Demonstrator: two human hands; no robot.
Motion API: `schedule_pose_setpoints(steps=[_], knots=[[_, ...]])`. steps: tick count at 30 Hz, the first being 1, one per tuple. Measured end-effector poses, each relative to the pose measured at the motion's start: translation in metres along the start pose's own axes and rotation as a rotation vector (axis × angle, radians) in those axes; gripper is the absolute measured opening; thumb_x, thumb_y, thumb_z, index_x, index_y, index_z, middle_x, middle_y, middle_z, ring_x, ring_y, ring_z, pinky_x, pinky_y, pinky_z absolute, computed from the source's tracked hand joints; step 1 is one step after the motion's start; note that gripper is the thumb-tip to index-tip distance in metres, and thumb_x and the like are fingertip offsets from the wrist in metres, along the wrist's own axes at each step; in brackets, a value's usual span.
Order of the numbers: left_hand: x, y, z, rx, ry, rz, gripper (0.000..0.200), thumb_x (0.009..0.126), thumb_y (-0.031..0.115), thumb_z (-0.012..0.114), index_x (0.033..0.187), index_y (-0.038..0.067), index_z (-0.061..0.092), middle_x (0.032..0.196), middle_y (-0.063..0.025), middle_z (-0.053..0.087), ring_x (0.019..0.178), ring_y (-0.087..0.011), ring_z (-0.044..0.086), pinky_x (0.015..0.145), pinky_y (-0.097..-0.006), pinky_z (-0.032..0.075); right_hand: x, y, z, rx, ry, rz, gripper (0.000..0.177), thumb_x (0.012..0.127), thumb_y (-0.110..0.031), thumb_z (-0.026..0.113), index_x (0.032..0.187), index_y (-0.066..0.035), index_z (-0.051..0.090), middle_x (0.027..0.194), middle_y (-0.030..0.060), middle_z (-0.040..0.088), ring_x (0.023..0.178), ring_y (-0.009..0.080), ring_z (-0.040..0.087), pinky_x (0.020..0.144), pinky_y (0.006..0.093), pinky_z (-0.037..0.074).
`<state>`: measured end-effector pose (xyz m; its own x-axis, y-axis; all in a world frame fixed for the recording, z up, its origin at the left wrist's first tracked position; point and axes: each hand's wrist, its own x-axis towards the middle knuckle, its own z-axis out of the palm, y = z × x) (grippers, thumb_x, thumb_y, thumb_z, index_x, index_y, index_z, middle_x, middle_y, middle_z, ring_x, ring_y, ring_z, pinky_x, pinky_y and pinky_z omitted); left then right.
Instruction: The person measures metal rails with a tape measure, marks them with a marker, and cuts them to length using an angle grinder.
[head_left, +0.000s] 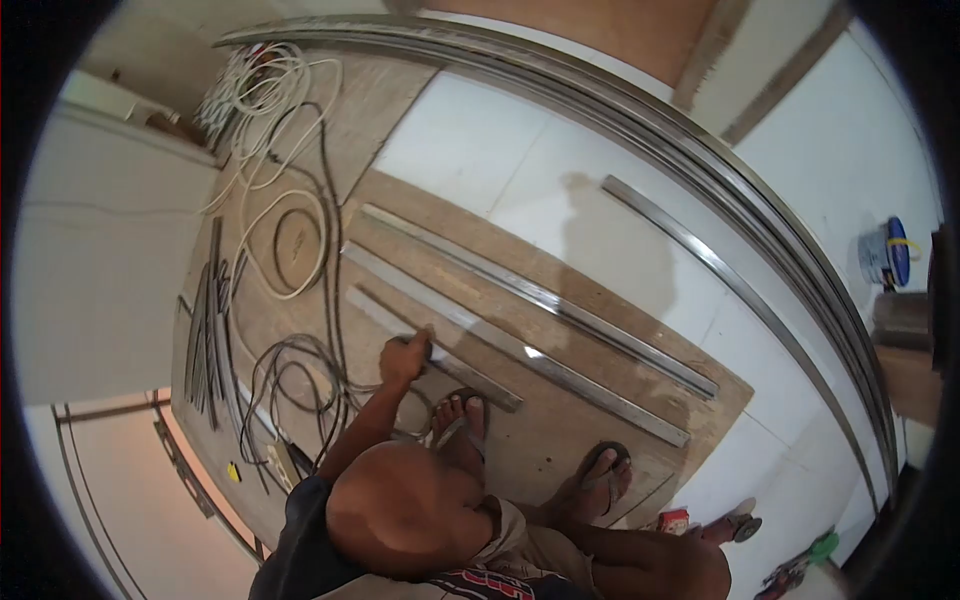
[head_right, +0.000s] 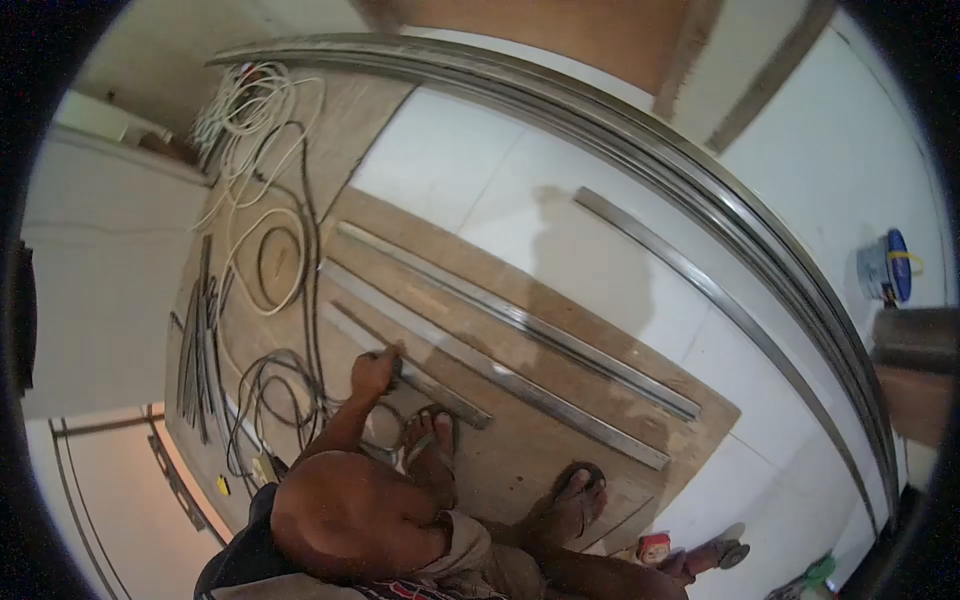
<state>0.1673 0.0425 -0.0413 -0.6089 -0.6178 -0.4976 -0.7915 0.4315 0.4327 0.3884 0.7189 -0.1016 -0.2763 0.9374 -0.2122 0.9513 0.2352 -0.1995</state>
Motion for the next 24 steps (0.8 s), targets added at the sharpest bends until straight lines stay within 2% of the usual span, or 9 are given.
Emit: schedule_pose_setpoints(steps=[8,9,12,14,17,19,22,23,24], knots=[[0.020,-0.010,-0.010,0.158,-0.229,-0.006,0.083,0.077,0.069,0.066,0.090,-0.012,0.073,0.083,-0.0304,0.070,0.089,-0.0406,0.071,0.085,-0.0451,0.051,-0.043,0.126,-0.050,-0.058,0.161,0.329,0.086,0.078,-0.055,0.076,0.125,0.014,0.052,0.117,0.0246,0.067,0.109,0.0395,0.063,0.093,0.0456,0.051],[0.020,-0.010,-0.010,0.200,-0.205,-0.027,0.084,0.077,0.071,0.066,0.092,-0.012,0.072,0.086,-0.0311,0.070,0.092,-0.0402,0.070,0.086,-0.0454,0.051,-0.037,0.186,-0.034,-0.065,0.178,0.375,0.087,0.078,-0.055,0.076,0.125,0.014,0.052,0.117,0.0247,0.067,0.109,0.0396,0.063,0.093,0.0456,0.051],[0.013,0.011,-0.019,0.435,-0.272,-0.003,0.090,0.077,0.075,0.064,0.100,-0.012,0.072,0.094,-0.0328,0.070,0.101,-0.0376,0.069,0.089,-0.0459,0.049,-0.058,0.151,-0.054,0.034,0.217,0.362,0.086,0.076,-0.053,0.074,0.127,0.012,0.050,0.116,0.0294,0.065,0.108,0.0460,0.063,0.094,0.0467,0.051],[0.032,-0.007,-0.018,0.500,-0.310,0.089,0.087,0.081,0.073,0.062,0.096,-0.012,0.071,0.088,-0.0290,0.071,0.095,-0.0361,0.070,0.085,-0.0461,0.050,-0.068,0.130,-0.066,0.028,0.221,0.361,0.082,0.075,-0.051,0.074,0.125,0.010,0.050,0.112,0.0285,0.067,0.105,0.0461,0.065,0.091,0.0482,0.051],[0.008,0.043,-0.021,0.554,-0.390,0.250,0.069,0.087,0.059,0.068,0.087,-0.010,0.069,0.083,-0.0259,0.070,0.086,-0.0346,0.069,0.081,-0.0450,0.051,-0.071,0.113,-0.075,0.024,0.210,0.339,0.077,0.074,-0.048,0.074,0.123,0.006,0.050,0.107,0.0272,0.068,0.101,0.0463,0.066,0.087,0.0503,0.052],[-0.025,0.074,-0.019,0.333,-0.321,0.602,0.043,0.086,0.036,0.078,0.087,-0.006,0.067,0.084,-0.0216,0.069,0.079,-0.0333,0.066,0.077,-0.0435,0.052,-0.065,0.124,-0.069,-0.014,0.219,0.350,0.074,0.073,-0.046,0.075,0.121,0.004,0.051,0.107,0.0268,0.068,0.101,0.0457,0.067,0.087,0.0491,0.053],[-0.018,0.087,-0.003,0.500,-0.252,0.961,0.039,0.075,0.019,0.086,0.106,0.001,0.069,0.101,-0.0194,0.067,0.091,-0.0333,0.065,0.082,-0.0432,0.052,-0.066,0.123,-0.068,0.022,0.231,0.385,0.073,0.072,-0.047,0.076,0.119,0.003,0.050,0.107,0.0266,0.068,0.099,0.0449,0.068,0.086,0.0499,0.053],[-0.019,0.092,0.000,0.513,-0.259,0.971,0.039,0.075,0.019,0.086,0.106,0.001,0.069,0.101,-0.0194,0.067,0.091,-0.0333,0.065,0.082,-0.0432,0.052,-0.066,0.119,-0.071,0.028,0.204,0.404,0.073,0.072,-0.048,0.076,0.118,0.003,0.050,0.108,0.0267,0.067,0.100,0.0448,0.068,0.086,0.0500,0.053],[-0.025,0.103,0.005,0.564,-0.238,1.187,0.049,0.071,0.017,0.087,0.113,0.004,0.068,0.108,-0.0180,0.064,0.097,-0.0340,0.063,0.085,-0.0439,0.051,-0.067,0.116,-0.073,0.040,0.177,0.416,0.072,0.073,-0.048,0.076,0.117,0.003,0.049,0.109,0.0269,0.067,0.100,0.0446,0.068,0.087,0.0501,0.053]])
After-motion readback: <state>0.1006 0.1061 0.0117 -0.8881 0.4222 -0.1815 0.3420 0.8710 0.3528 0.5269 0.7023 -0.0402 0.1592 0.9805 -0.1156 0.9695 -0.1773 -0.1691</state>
